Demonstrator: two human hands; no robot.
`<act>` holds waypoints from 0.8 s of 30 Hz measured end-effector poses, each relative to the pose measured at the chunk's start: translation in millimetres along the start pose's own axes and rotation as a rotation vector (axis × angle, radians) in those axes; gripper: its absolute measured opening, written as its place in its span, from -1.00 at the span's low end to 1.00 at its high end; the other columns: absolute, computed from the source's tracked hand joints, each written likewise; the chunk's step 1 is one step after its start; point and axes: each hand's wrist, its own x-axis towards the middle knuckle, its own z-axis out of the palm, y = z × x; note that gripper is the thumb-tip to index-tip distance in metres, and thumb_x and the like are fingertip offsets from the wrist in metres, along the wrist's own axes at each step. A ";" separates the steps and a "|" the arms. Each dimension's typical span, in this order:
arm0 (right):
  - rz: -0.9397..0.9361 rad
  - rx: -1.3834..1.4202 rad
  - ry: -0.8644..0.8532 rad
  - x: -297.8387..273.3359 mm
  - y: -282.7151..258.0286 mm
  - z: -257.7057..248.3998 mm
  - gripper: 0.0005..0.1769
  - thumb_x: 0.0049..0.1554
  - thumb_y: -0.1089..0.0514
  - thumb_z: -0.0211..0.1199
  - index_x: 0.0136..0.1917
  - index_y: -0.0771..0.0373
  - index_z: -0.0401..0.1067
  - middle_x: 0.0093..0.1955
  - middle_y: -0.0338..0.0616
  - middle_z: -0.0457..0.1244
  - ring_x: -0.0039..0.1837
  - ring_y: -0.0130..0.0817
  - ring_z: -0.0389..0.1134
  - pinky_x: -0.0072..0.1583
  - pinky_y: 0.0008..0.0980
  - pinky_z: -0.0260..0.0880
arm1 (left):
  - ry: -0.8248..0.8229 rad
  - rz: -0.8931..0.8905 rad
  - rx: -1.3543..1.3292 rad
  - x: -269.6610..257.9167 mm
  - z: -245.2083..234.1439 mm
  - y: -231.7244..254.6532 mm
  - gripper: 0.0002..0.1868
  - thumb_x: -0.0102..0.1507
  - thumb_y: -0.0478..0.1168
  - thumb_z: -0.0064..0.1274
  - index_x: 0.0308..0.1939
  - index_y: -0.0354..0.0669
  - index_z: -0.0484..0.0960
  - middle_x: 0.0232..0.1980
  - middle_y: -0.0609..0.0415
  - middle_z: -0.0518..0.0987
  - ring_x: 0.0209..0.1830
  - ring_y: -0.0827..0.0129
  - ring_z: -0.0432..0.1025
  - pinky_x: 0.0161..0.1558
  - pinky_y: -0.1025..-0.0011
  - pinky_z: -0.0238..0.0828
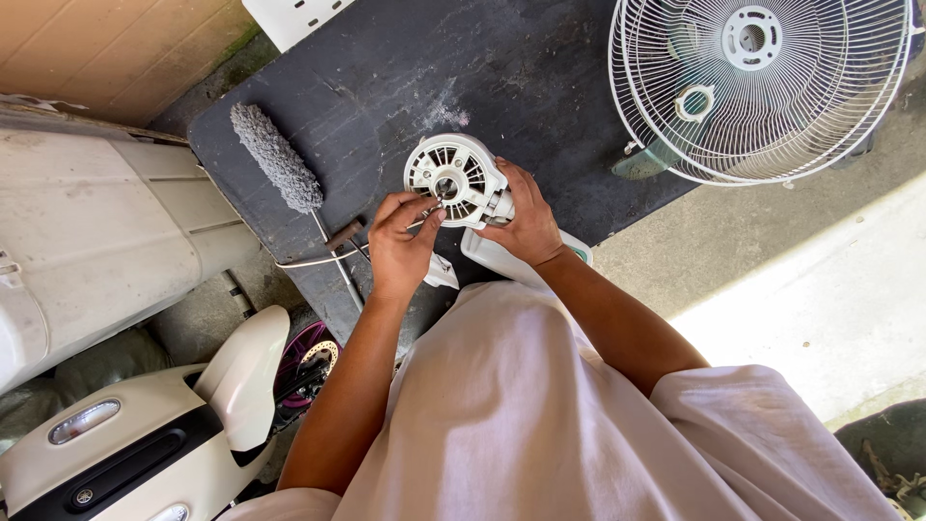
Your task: The person cleans the internal motor housing of a disassembled electric fan using a duster and a cloth. They then reattach the fan blade hub to the motor shaft and use a hammer to tap it into place.
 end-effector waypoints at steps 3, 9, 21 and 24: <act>0.005 -0.014 0.009 0.4 0.2 -0.3 0.14 -0.06 -0.01 0.65 0.57 0.26 0.01 0.48 0.22 0.13 0.50 0.16 0.21 0.39 -0.05 0.44 | -0.022 -0.001 0.013 1.0 -0.8 -0.3 -0.78 0.23 -0.31 0.31 -0.04 -0.22 0.76 -0.01 0.05 0.62 -0.10 0.36 0.60 -0.05 0.45 0.57; 0.034 -0.005 0.003 -1.5 1.2 1.5 0.16 -0.07 -0.01 0.65 0.57 0.27 0.01 0.49 0.21 0.12 0.51 0.14 0.20 0.39 -0.07 0.44 | -0.025 0.007 0.011 1.5 -1.6 0.5 -0.79 0.24 -0.33 0.29 -0.04 -0.22 0.75 0.00 0.04 0.62 -0.12 0.37 0.61 -0.07 0.46 0.58; 0.030 -0.025 0.032 -2.5 2.3 -1.3 0.15 -0.12 -0.01 0.68 0.54 0.30 0.07 0.49 0.18 0.15 0.49 0.12 0.23 0.41 -0.07 0.40 | 0.040 -0.005 -0.027 2.6 4.5 2.0 -0.84 0.20 -0.33 0.32 -0.14 -0.23 0.74 -0.08 0.05 0.63 -0.24 0.37 0.58 -0.16 0.45 0.55; 0.028 -0.026 0.027 -3.3 2.6 -0.4 0.16 -0.11 -0.02 0.68 0.54 0.31 0.06 0.49 0.19 0.15 0.48 0.14 0.23 0.40 -0.06 0.40 | 0.054 0.023 -0.022 1.5 4.2 2.3 -0.86 0.21 -0.33 0.32 -0.16 -0.24 0.75 -0.09 0.04 0.63 -0.19 0.36 0.58 -0.14 0.44 0.54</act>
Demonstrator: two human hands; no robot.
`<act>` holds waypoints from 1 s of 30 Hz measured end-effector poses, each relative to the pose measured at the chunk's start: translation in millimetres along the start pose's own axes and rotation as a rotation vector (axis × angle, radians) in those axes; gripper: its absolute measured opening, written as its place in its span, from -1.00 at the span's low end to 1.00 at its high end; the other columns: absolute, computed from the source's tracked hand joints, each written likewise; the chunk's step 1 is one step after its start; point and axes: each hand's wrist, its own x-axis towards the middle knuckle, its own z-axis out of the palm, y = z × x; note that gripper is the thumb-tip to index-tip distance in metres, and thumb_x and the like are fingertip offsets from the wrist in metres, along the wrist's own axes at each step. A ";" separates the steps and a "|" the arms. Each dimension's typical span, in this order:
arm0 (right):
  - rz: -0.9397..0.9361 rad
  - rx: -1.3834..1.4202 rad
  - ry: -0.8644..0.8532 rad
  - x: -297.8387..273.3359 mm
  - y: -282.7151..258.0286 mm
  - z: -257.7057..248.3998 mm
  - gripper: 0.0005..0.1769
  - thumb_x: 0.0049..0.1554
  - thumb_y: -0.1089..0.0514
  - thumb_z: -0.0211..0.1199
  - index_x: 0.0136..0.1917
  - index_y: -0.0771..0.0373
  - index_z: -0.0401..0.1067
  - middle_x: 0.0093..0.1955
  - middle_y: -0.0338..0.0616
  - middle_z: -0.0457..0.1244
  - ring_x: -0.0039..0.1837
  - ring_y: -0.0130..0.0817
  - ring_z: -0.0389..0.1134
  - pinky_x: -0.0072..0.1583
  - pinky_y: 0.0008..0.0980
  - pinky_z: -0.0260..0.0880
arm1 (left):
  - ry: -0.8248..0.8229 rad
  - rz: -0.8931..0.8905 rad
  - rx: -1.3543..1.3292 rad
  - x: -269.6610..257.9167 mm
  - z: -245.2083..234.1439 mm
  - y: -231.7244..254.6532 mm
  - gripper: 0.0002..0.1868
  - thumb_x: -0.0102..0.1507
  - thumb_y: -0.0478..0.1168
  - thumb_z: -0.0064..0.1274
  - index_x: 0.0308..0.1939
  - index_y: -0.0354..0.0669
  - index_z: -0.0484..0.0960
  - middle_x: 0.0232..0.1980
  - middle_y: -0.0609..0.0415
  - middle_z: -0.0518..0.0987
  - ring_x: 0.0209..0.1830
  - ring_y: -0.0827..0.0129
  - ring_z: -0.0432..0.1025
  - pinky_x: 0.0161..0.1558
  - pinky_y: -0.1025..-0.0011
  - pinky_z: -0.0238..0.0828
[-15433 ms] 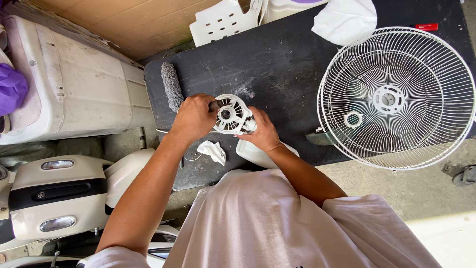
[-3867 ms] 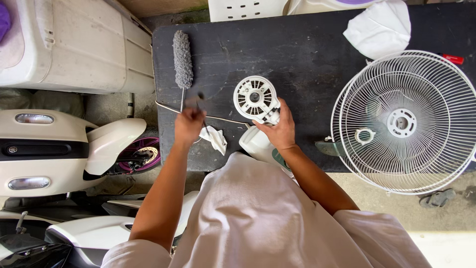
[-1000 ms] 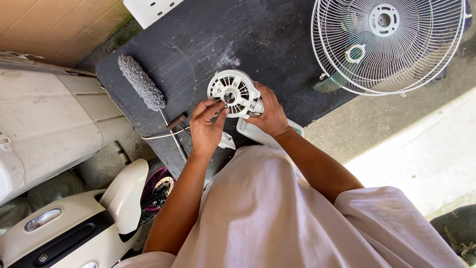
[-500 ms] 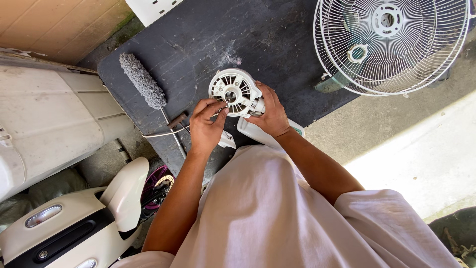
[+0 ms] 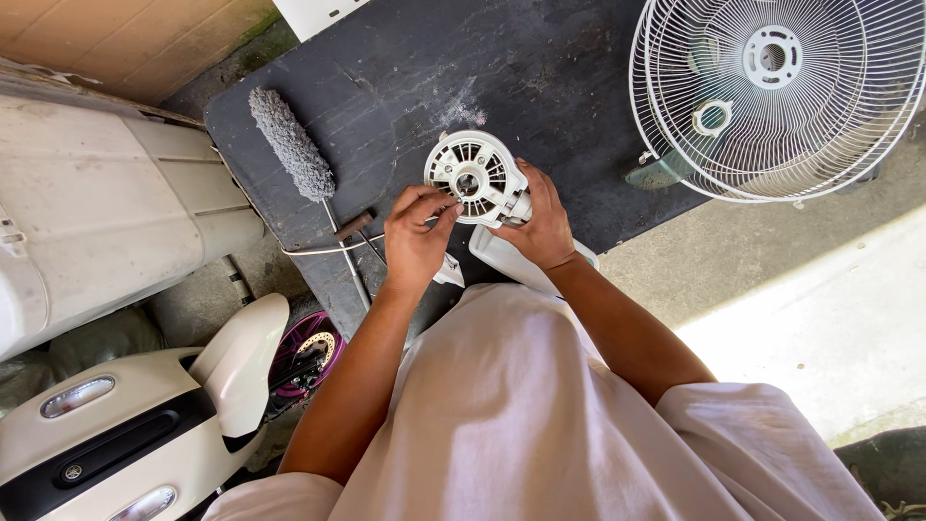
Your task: The person cleans the internal motor housing of a disassembled electric fan using a duster and a cloth. They then reattach the fan blade hub to the motor shaft and use a hammer to tap it into place.
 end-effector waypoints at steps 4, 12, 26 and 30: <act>-0.016 0.001 -0.011 0.9 2.4 0.6 0.21 -0.13 -0.03 0.68 0.55 0.32 0.02 0.48 0.22 0.13 0.47 0.18 0.22 0.39 -0.03 0.39 | -0.016 -0.021 0.008 1.1 0.0 0.0 -0.88 0.23 -0.33 0.30 -0.15 -0.22 0.76 -0.09 0.04 0.64 -0.18 0.35 0.59 -0.15 0.44 0.55; 0.035 0.028 -0.005 3.1 0.6 -0.2 0.18 -0.11 -0.01 0.67 0.57 0.26 0.04 0.46 0.20 0.16 0.48 0.14 0.24 0.40 -0.04 0.41 | -0.010 0.088 0.032 6.7 2.5 0.1 -0.82 0.23 -0.37 0.27 -0.08 -0.22 0.77 -0.11 0.04 0.61 -0.15 0.30 0.56 -0.11 0.41 0.53; 0.040 0.021 -0.003 3.7 0.7 -2.6 0.18 -0.10 -0.02 0.68 0.56 0.31 0.04 0.46 0.21 0.14 0.48 0.14 0.23 0.39 -0.04 0.40 | 0.006 0.093 0.021 3.6 9.7 -1.0 -0.81 0.24 -0.43 0.19 -0.06 -0.24 0.74 -0.06 0.03 0.58 -0.10 0.27 0.57 -0.11 0.41 0.56; 0.022 0.009 0.001 3.3 2.0 -2.6 0.18 -0.10 -0.02 0.68 0.56 0.31 0.03 0.46 0.22 0.14 0.48 0.14 0.22 0.39 -0.04 0.40 | 0.008 0.055 -0.002 5.3 12.5 0.9 -0.84 0.25 -0.37 0.24 -0.08 -0.23 0.73 -0.06 0.05 0.58 -0.15 0.30 0.58 -0.13 0.41 0.57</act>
